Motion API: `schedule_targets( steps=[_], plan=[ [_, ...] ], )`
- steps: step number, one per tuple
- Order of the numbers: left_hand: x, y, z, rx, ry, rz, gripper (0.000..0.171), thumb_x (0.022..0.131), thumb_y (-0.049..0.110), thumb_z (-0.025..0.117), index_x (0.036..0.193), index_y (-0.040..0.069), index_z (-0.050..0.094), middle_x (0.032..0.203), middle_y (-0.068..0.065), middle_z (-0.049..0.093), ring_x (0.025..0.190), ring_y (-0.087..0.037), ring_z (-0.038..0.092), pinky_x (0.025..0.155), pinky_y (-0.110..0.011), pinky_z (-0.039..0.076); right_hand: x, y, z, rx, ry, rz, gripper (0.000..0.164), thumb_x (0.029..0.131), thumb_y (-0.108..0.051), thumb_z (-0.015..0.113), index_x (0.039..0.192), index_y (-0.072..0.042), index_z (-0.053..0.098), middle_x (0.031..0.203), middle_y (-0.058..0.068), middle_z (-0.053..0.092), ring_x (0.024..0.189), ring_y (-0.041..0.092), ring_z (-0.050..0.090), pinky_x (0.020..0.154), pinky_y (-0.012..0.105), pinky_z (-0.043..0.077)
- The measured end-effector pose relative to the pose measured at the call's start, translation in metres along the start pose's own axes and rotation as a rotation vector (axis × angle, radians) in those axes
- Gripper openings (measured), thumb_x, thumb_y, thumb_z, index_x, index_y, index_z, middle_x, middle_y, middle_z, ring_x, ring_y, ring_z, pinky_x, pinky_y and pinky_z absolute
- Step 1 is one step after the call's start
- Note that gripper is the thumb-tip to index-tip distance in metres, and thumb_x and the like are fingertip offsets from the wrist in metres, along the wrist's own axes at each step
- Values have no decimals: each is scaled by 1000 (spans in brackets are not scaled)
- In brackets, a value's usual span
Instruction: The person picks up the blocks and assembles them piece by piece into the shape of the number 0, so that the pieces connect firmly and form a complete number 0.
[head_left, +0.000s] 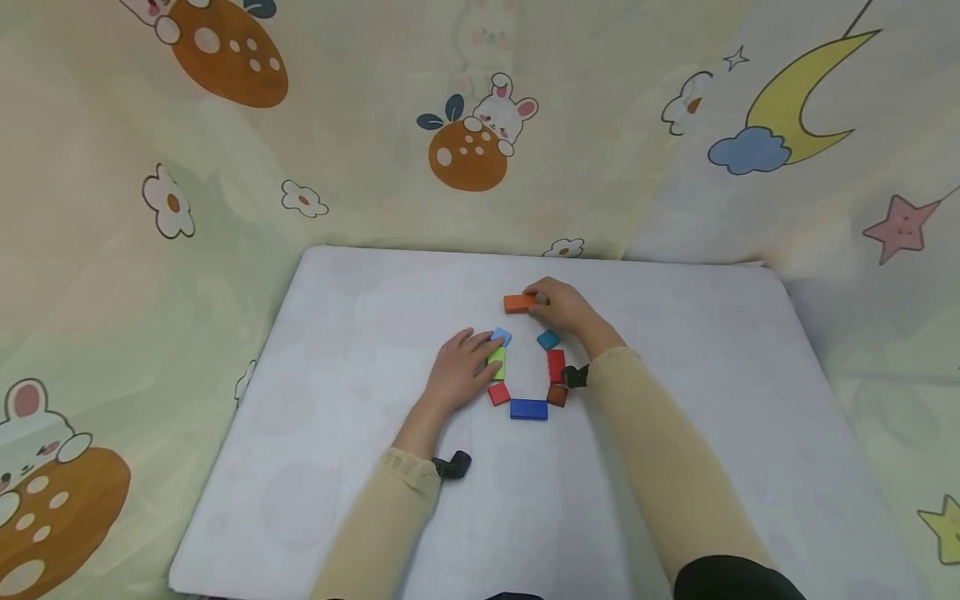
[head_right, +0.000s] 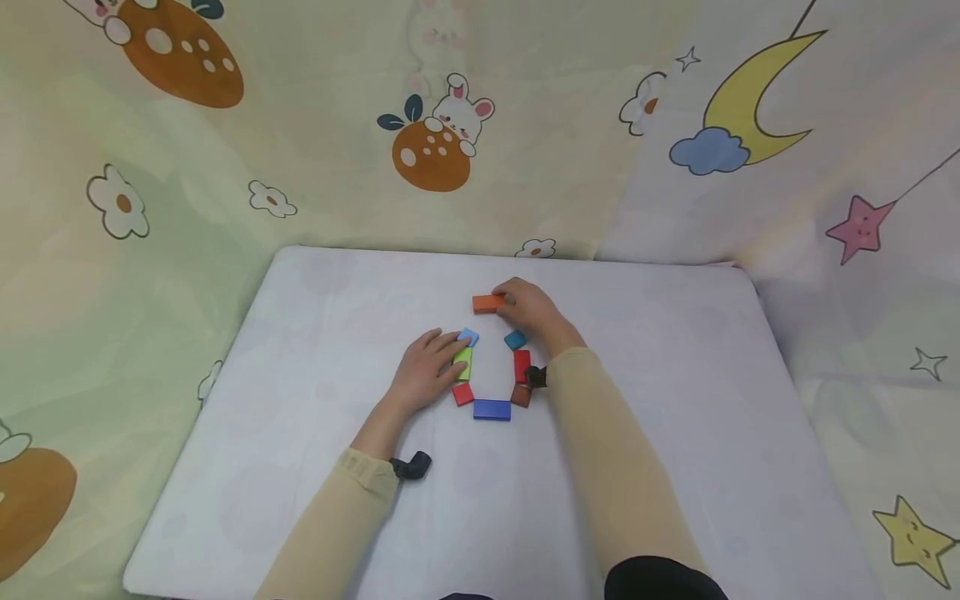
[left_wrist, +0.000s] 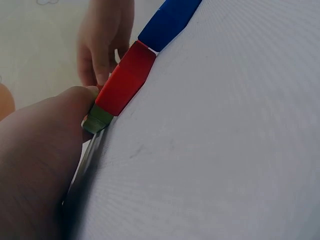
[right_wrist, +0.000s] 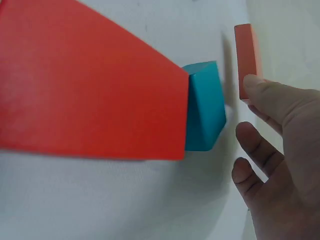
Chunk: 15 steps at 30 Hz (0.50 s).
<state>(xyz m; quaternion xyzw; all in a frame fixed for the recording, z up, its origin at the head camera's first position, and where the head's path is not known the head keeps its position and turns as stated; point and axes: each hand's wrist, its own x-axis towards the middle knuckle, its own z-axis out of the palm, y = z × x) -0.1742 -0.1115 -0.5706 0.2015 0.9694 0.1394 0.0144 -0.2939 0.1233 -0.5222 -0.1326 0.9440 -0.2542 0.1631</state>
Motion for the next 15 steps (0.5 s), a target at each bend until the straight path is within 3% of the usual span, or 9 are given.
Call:
schedule_targets(
  steps=[10,15],
  plan=[
    [-2,2,-2,-15,21,16,53,102,52,42,152,35,38,156,5,41,149,-27,29,121,-47,26,-29,-9,-3,78,-61,-13,37,94,-28,64,130,-19,59,137,6,54,121,29,50,107,51,45],
    [-2,0,0,-25,21,6,53,102,53,41,152,36,37,157,6,40,150,-27,27,122,-47,25,-36,-9,3,94,-61,24,36,93,-27,66,127,-18,60,136,6,55,118,29,50,104,50,47]
  ],
)
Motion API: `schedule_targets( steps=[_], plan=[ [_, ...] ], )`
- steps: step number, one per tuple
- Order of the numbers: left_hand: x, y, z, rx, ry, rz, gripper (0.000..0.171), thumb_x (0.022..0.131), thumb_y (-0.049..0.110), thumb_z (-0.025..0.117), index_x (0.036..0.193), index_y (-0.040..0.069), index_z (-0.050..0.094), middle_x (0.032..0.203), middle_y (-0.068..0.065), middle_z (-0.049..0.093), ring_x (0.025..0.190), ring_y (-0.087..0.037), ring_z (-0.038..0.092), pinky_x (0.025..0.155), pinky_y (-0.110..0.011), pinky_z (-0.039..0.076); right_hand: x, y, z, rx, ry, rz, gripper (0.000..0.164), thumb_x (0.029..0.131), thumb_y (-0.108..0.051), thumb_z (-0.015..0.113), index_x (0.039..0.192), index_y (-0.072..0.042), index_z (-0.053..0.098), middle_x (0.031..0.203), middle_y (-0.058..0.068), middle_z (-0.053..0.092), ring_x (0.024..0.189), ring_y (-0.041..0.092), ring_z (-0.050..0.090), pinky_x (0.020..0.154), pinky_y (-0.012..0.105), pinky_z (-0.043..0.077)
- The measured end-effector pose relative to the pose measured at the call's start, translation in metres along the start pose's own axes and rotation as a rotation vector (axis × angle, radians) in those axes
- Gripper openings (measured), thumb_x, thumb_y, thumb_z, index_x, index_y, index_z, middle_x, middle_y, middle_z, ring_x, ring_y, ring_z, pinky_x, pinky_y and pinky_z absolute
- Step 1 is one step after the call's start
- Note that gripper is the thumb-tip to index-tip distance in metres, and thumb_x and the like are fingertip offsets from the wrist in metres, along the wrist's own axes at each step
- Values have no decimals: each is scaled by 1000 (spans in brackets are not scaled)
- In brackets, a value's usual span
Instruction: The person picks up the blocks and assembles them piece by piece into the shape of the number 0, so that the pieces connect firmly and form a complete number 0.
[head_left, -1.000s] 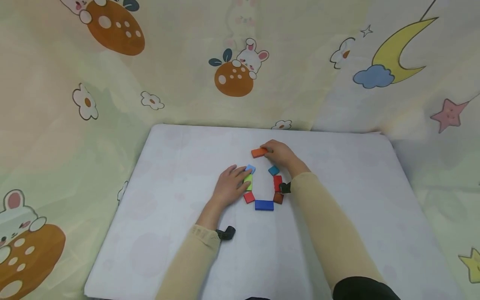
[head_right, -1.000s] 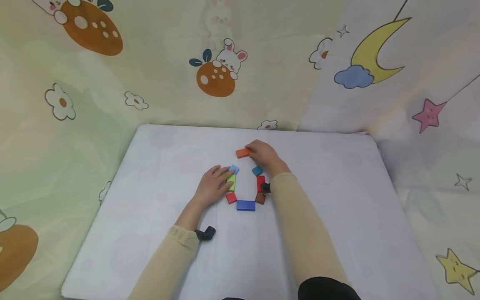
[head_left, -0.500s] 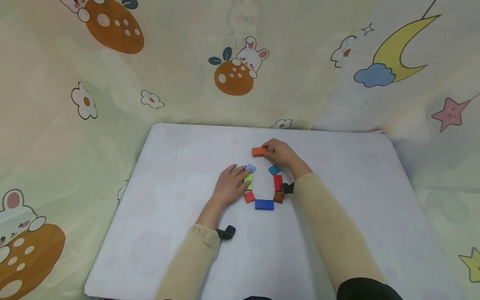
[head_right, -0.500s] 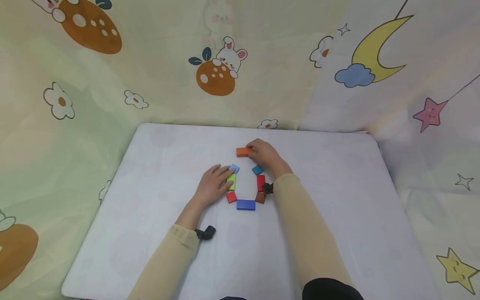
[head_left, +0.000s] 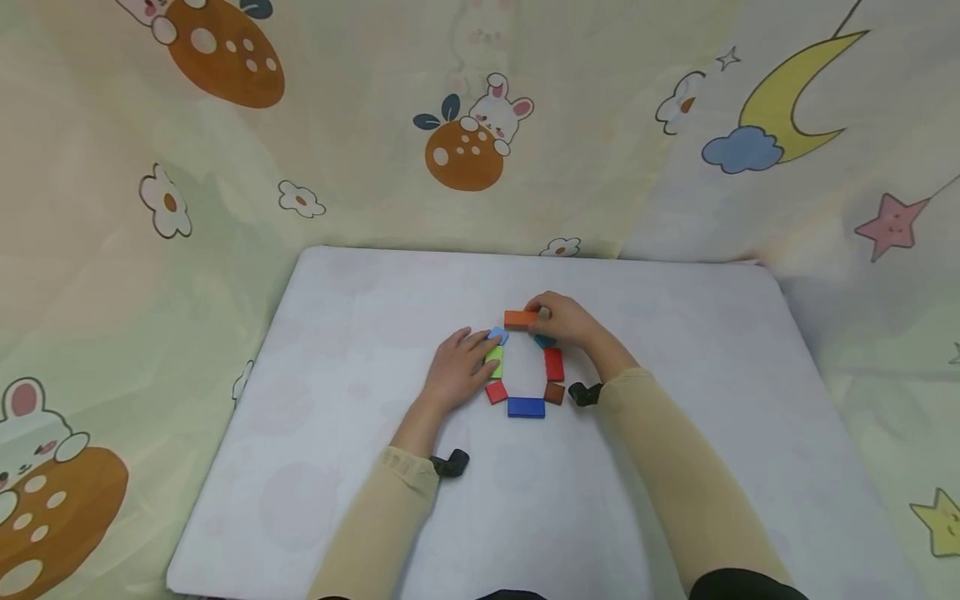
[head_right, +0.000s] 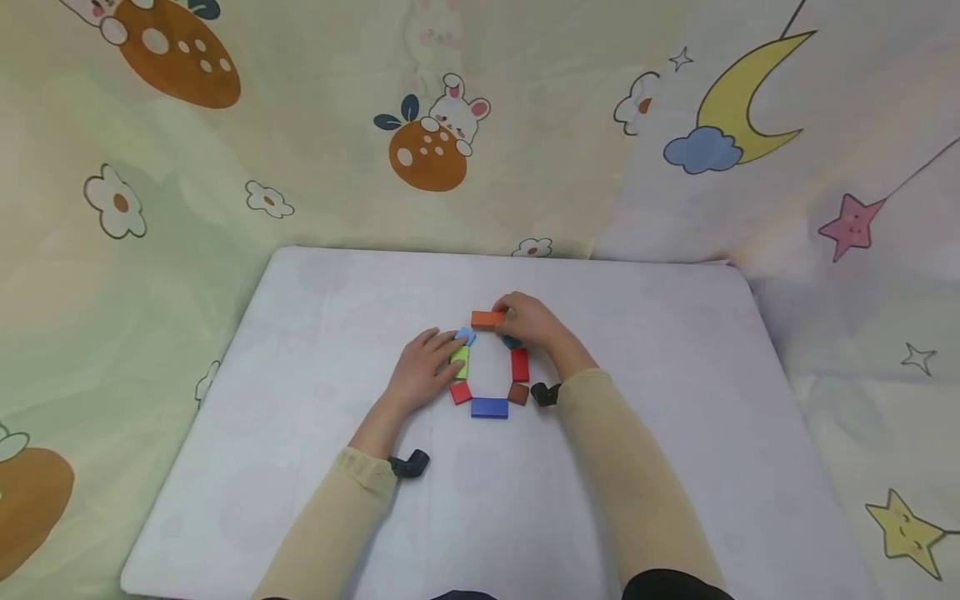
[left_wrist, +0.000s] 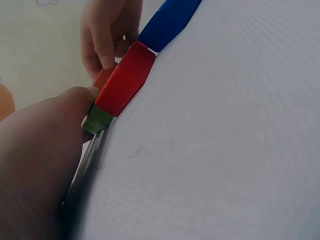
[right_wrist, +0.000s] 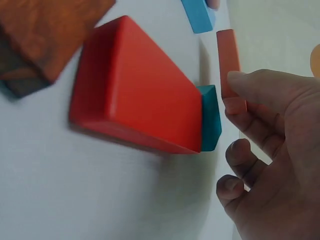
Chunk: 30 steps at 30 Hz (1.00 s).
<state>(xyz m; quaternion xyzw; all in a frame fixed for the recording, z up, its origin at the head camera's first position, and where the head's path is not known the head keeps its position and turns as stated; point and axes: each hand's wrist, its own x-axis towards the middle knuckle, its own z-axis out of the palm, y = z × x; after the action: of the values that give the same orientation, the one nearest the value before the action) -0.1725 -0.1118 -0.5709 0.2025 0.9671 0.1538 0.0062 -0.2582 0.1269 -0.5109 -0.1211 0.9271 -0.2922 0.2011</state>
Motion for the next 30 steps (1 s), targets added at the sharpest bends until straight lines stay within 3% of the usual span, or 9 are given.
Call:
schedule_targets(
  steps=[9,24,30],
  plan=[
    [0,-4,3,-7,9,-16,53,101,53,43,151,37,38,156,6,41,149,-26,27,122,-47,25,6,5,13,21,-12,71,36,92,-26,65,127,-19,60,138,8,53,119,29,50,100,48,51],
    [1,-5,3,-21,22,-7,53,101,54,43,151,37,39,156,7,42,149,-26,28,121,-48,26,0,0,12,28,1,79,33,92,-20,61,125,-17,61,137,8,52,118,29,49,99,47,50],
    [1,-5,2,-32,19,-15,53,100,53,44,150,36,41,156,6,42,149,-27,28,121,-48,26,2,2,13,14,-5,55,34,93,-24,61,127,-17,61,138,9,52,120,30,49,102,49,49]
  ],
)
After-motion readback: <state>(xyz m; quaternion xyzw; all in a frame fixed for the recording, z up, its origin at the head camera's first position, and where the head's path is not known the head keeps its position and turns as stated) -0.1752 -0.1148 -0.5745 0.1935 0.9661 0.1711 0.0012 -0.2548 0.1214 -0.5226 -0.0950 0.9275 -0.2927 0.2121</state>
